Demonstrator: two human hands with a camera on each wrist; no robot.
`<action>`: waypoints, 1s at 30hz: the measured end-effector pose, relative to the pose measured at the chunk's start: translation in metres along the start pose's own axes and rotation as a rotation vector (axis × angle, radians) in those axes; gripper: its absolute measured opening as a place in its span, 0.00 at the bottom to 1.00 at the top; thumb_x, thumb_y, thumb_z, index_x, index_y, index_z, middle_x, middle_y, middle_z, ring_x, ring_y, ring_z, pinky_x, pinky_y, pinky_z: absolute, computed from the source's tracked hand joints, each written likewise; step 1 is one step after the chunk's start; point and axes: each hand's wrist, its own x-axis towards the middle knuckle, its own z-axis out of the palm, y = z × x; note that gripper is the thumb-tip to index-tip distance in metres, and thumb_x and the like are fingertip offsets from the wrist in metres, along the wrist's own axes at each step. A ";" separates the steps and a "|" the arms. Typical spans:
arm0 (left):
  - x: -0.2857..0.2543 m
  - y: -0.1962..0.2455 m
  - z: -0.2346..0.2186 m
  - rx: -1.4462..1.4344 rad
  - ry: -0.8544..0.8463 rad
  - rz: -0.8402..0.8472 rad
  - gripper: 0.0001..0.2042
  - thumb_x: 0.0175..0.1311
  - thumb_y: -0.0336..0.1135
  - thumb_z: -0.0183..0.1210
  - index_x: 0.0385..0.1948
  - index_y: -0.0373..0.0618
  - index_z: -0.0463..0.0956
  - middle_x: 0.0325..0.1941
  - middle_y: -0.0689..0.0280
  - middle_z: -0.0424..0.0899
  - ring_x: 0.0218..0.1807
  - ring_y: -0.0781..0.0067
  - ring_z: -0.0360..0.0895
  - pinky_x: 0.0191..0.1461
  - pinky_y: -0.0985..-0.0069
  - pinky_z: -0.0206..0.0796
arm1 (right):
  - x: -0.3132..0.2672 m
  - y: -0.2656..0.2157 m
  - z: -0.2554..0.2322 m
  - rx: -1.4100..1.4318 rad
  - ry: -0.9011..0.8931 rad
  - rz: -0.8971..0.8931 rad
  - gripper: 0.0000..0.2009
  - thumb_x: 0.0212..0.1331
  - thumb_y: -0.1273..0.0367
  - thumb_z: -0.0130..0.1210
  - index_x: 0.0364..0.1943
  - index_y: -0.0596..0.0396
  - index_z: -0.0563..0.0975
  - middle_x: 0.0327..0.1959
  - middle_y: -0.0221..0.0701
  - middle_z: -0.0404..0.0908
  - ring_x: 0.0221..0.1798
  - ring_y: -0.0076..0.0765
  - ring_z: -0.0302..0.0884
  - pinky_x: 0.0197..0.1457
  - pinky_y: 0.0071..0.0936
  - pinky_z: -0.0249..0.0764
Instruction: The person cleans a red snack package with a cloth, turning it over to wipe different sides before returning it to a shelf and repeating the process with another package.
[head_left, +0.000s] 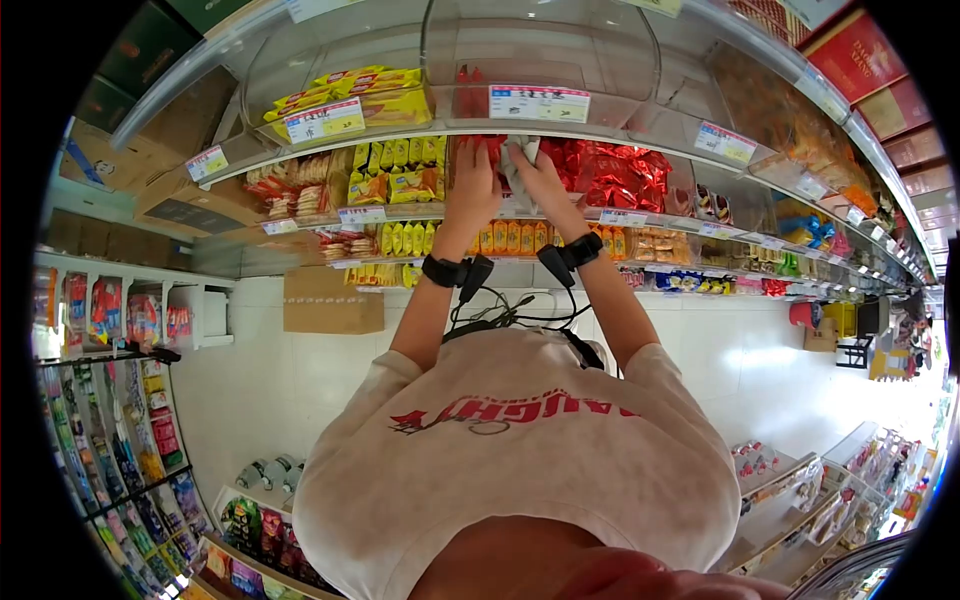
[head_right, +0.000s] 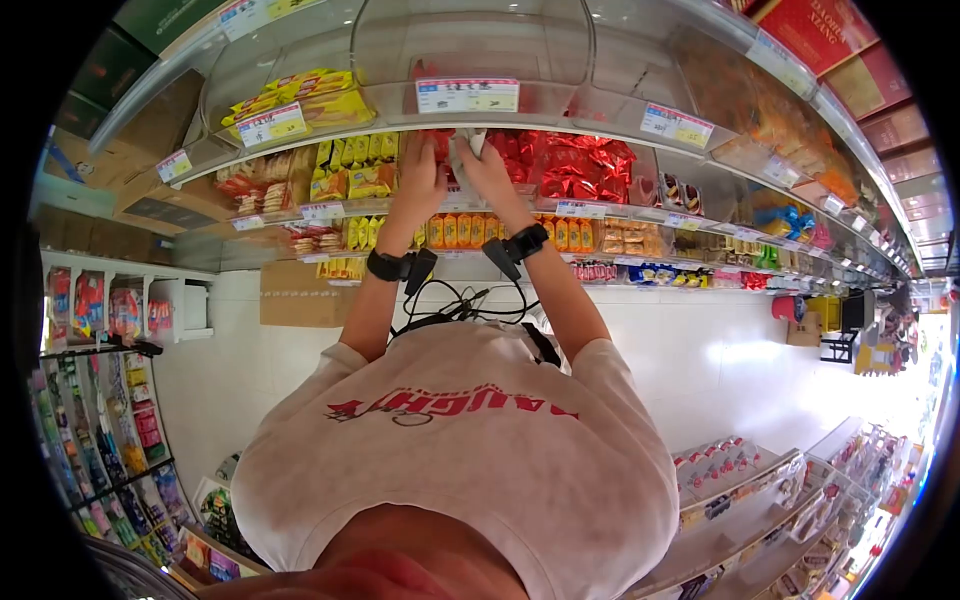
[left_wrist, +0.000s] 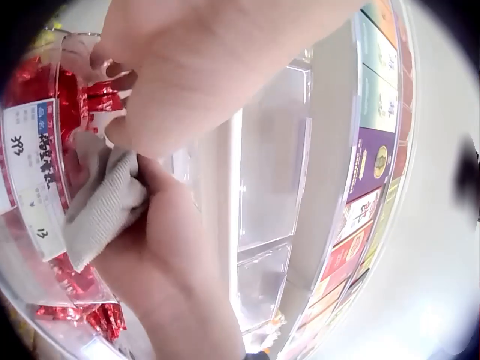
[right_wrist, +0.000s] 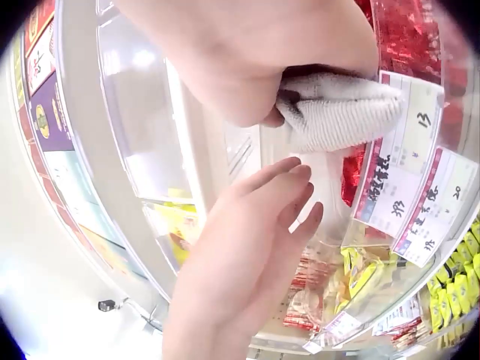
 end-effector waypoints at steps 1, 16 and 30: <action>0.000 -0.002 0.005 0.016 -0.054 -0.020 0.29 0.60 0.24 0.59 0.64 0.28 0.60 0.69 0.35 0.61 0.71 0.30 0.58 0.71 0.48 0.60 | 0.001 -0.001 0.004 -0.041 0.001 -0.003 0.25 0.69 0.51 0.52 0.44 0.65 0.78 0.29 0.33 0.80 0.34 0.28 0.75 0.40 0.32 0.73; -0.015 -0.007 -0.004 -0.507 0.040 -0.186 0.20 0.70 0.29 0.54 0.61 0.31 0.68 0.58 0.49 0.78 0.56 0.54 0.80 0.56 0.68 0.74 | 0.002 0.003 -0.016 0.051 0.124 -0.096 0.12 0.63 0.68 0.63 0.44 0.63 0.81 0.36 0.28 0.85 0.36 0.22 0.78 0.39 0.25 0.74; -0.041 0.004 -0.056 -1.276 0.151 -0.526 0.12 0.69 0.38 0.64 0.44 0.39 0.79 0.32 0.71 0.83 0.34 0.87 0.75 0.36 0.83 0.66 | -0.084 -0.034 -0.007 0.561 0.182 0.113 0.15 0.69 0.63 0.59 0.56 0.50 0.75 0.47 0.26 0.81 0.43 0.22 0.78 0.39 0.23 0.75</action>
